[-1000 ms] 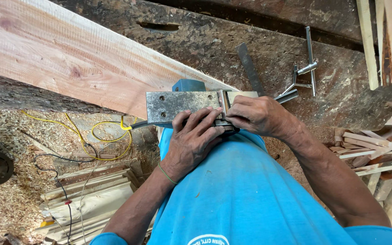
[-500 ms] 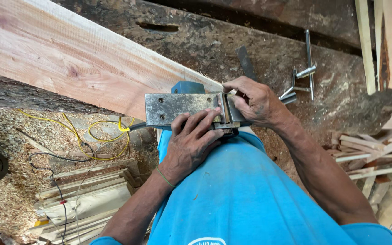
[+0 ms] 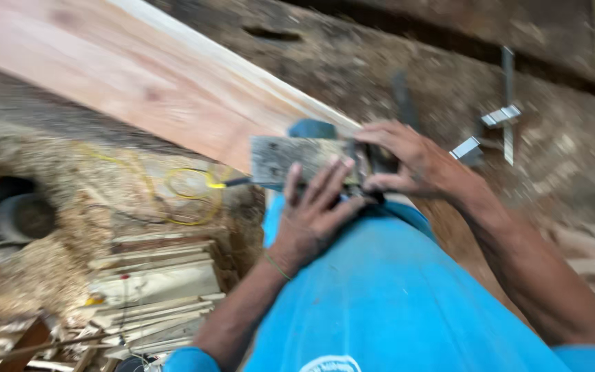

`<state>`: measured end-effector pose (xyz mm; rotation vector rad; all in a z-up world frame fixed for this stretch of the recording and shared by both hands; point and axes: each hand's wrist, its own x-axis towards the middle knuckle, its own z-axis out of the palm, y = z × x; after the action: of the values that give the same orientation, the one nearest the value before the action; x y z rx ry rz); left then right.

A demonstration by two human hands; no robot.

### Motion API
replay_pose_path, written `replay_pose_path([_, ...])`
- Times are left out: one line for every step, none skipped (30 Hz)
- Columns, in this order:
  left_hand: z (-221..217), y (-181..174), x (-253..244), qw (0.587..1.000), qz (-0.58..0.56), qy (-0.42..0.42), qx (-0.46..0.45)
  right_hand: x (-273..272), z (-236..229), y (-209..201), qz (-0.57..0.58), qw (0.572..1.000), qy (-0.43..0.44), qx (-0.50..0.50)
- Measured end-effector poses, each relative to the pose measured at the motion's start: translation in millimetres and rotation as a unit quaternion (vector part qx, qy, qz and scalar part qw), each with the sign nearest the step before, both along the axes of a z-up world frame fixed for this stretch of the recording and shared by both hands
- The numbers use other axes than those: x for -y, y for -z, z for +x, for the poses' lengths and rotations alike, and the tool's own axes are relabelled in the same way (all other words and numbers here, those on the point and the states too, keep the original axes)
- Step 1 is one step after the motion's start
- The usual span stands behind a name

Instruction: The person adjusts a handheld woodworking tool on a wooden plank, using a T-handle wrench to tighten and loosen screws while repositioning the tool. The person repeatedly checks the tool's alignment and makes fine adjustments throughout the clip.

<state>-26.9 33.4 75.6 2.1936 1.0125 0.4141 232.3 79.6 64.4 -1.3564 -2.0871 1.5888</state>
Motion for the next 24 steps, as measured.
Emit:
replay_pose_path([2,-7,-2,0.999,0.023,-0.014,-0.022,-6,-6,-8,-0.016,1.000,0.013,0.008])
replay_pose_path([5,-13,-2,0.999,0.013,-0.041,-0.031,-10,-9,-16,-0.034,0.999,0.025,0.016])
replay_pose_path([6,-14,-3,0.997,0.004,-0.069,-0.039,-20,-16,-13,-0.012,1.000,0.019,0.006])
replay_pose_path([9,-16,0,0.995,-0.017,-0.093,-0.034,-19,-18,-17,-0.004,1.000,0.018,0.007])
replay_pose_path([8,-10,0,0.993,-0.020,-0.105,-0.040,-21,-19,-13,0.005,1.000,0.017,0.009])
replay_pose_path([13,-10,11,0.991,-0.043,-0.120,-0.037,-13,-13,-16,0.002,1.000,0.019,-0.002])
replay_pose_path([17,-6,21,0.988,-0.065,-0.135,-0.033,-8,-7,-13,-0.003,1.000,0.022,-0.013])
replay_pose_path([20,-1,30,0.988,-0.059,-0.138,-0.032,1,0,-11,-0.014,0.999,0.034,-0.015])
replay_pose_path([21,3,39,0.988,-0.053,-0.142,-0.032,13,7,-12,-0.025,0.999,0.036,-0.013])
replay_pose_path([19,13,38,0.988,-0.027,-0.150,-0.034,12,11,-3,-0.017,0.999,0.033,-0.016])
replay_pose_path([19,14,43,0.989,-0.022,-0.146,-0.027,14,12,0,-0.009,0.999,0.031,-0.019])
replay_pose_path([20,18,39,0.988,-0.002,-0.153,-0.024,4,13,6,0.021,0.999,0.021,-0.034])
replay_pose_path([22,24,31,0.987,0.018,-0.159,-0.021,-7,13,11,0.051,0.997,0.011,-0.049])
replay_pose_path([22,19,36,0.987,0.014,-0.160,-0.023,-1,11,7,0.059,0.996,0.009,-0.064])
replay_pose_path([22,18,39,0.987,0.009,-0.160,-0.025,0,12,6,0.069,0.996,-0.003,-0.057])
replay_pose_path([22,16,41,0.987,0.006,-0.158,-0.029,2,11,5,0.079,0.995,-0.012,-0.052])
replay_pose_path([23,12,45,0.986,0.002,-0.162,-0.033,5,10,3,0.089,0.995,-0.021,-0.048])
replay_pose_path([24,14,42,0.986,0.007,-0.164,-0.032,2,11,3,0.100,0.994,-0.027,-0.046])
replay_pose_path([24,15,40,0.986,0.011,-0.165,-0.032,1,11,3,0.110,0.992,-0.033,-0.044])
replay_pose_path([24,16,39,0.986,0.014,-0.164,-0.022,0,12,2,0.120,0.991,-0.040,-0.041])
replay_pose_path([24,17,38,0.986,0.017,-0.164,-0.012,0,13,1,0.122,0.991,-0.038,-0.038])
replay_pose_path([24,19,37,0.986,0.024,-0.166,-0.005,-3,12,2,0.127,0.990,-0.039,-0.038])
replay_pose_path([24,22,36,0.985,0.030,-0.170,-0.014,-7,12,4,0.133,0.990,-0.040,-0.039])
replay_pose_path([23,20,39,0.985,0.025,-0.168,-0.022,-3,12,2,0.137,0.989,-0.045,-0.031])
